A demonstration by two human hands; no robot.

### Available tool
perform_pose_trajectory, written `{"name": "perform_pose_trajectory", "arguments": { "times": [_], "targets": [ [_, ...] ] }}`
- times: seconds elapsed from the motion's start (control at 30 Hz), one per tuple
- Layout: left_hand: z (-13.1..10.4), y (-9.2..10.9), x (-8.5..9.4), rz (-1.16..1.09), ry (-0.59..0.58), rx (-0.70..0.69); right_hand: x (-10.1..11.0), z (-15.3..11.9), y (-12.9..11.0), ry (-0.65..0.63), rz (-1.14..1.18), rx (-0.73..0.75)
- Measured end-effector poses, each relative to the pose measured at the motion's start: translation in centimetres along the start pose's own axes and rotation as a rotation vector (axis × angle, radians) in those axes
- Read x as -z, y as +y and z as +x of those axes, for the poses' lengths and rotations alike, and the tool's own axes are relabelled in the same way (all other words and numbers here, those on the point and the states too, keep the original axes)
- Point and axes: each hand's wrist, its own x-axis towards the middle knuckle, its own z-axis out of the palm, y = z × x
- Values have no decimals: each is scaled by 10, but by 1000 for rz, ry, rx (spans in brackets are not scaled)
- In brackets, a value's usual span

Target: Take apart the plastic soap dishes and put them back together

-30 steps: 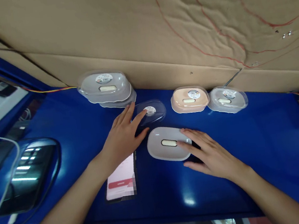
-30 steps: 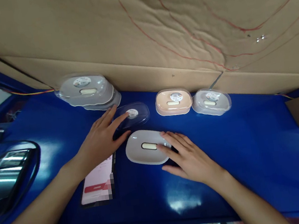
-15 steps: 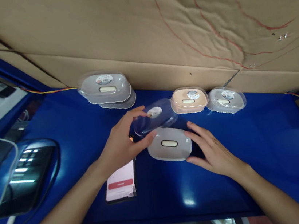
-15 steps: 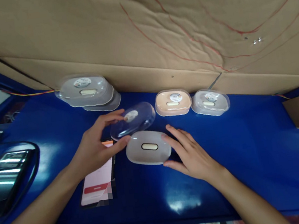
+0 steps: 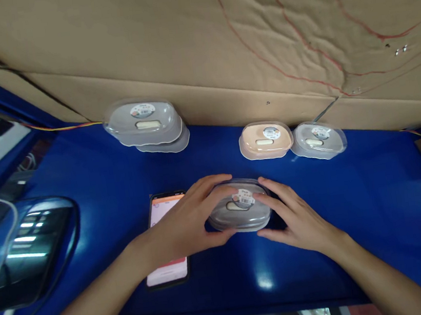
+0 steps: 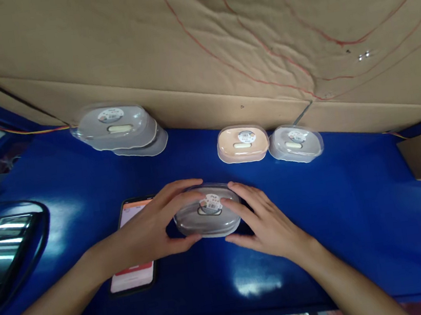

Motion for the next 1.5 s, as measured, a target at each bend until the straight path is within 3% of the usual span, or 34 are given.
{"name": "perform_pose_trajectory", "arguments": {
  "times": [0.3, 0.83, 1.1, 1.5],
  "targets": [
    [1, -3, -4, 121, -34, -62, 1, 3, -2, 26, -19, 38],
    [0, 3, -9, 524, 53, -238, -1, 4, -1, 40, -47, 31],
    [0, 5, -22, 651, 64, -180, -3, 5, 2, -37, -111, 1],
    [-1, 6, -26, 505, 32, -85, -4, 4, 1, -67, -115, -36]
  ]
}}
